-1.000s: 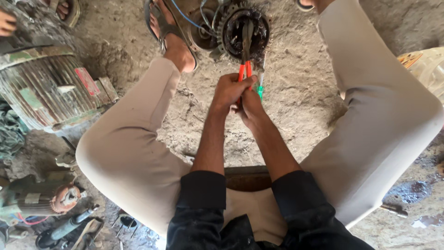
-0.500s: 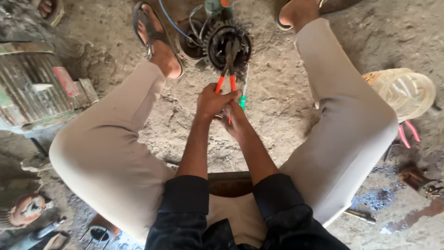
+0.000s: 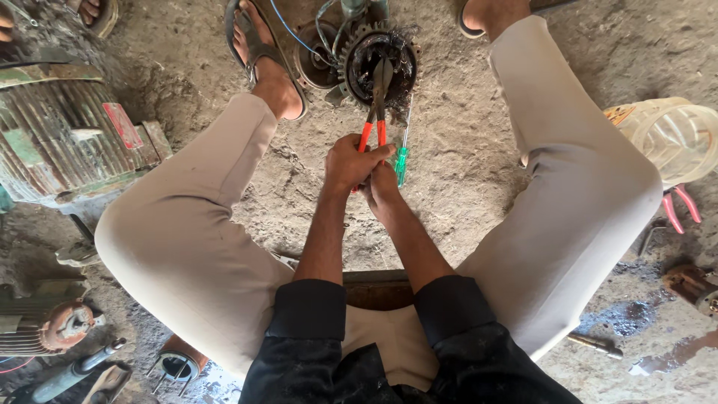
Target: The person sits on a chair working on a water pump assembly placed on the ground. They use a screwdriver on the pump housing, then use pliers with both hands to grip and work on a component inside the pump housing, repeatedly pulling and repositioning the pliers.
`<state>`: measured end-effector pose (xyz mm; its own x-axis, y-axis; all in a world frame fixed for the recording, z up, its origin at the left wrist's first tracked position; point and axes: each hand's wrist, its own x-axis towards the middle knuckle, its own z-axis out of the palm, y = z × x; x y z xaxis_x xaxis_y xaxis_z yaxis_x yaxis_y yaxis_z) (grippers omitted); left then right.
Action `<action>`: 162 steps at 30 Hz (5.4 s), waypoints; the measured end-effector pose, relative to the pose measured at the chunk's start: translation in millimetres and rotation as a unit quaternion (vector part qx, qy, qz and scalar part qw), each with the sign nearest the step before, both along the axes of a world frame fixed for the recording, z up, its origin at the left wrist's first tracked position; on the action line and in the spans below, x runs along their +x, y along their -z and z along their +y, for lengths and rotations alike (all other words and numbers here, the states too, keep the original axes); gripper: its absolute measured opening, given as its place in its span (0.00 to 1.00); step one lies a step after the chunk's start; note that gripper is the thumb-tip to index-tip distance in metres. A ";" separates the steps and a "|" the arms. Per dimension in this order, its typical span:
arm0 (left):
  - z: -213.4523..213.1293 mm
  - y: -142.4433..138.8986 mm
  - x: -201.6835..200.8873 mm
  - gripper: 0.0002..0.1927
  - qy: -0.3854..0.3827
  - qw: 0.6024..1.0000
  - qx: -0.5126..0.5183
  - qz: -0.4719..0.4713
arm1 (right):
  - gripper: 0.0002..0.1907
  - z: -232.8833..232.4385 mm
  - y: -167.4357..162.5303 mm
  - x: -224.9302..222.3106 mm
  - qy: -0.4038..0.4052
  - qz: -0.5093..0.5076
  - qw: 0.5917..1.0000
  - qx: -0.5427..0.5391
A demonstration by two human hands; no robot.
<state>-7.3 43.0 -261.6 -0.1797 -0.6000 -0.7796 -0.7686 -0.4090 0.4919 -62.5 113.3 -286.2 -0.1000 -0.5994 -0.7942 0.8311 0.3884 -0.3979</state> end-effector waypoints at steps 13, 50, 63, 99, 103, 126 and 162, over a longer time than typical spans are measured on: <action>2.1 -1.4 1.8 0.27 0.006 0.997 -0.065 -0.043 | 0.17 -3.2 -1.1 12.0 0.023 0.025 0.999 -0.024; 15.9 7.9 1.4 0.34 -0.011 0.993 -0.104 -0.047 | 0.14 14.3 17.3 5.9 0.052 -0.104 0.993 -0.020; -2.7 -18.6 -4.5 0.30 0.029 0.994 -0.067 -0.086 | 0.15 4.4 1.5 5.9 0.083 -0.112 0.990 -0.008; 8.1 1.2 7.7 0.40 -0.084 0.995 0.006 0.047 | 0.16 3.3 -2.9 3.0 -0.057 0.026 0.996 0.064; 10.4 5.6 5.7 0.41 -0.095 0.995 -0.004 0.038 | 0.15 5.7 -2.8 -0.7 -0.067 0.059 0.994 0.060; 15.8 17.8 5.1 0.48 -0.051 0.998 -0.042 0.002 | 0.19 12.8 1.1 -4.6 -0.078 0.064 0.994 0.031; -9.0 -37.2 -22.7 0.30 0.079 0.963 -0.220 -0.133 | 0.26 -4.0 -1.0 -2.3 0.100 -0.182 0.976 -0.070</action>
<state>-30.0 34.0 -224.3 -0.1246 -0.8640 -0.4878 -0.9265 -0.0746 0.3687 -64.9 109.3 -285.1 0.0474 -0.7025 -0.7102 0.9810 0.1668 -0.0995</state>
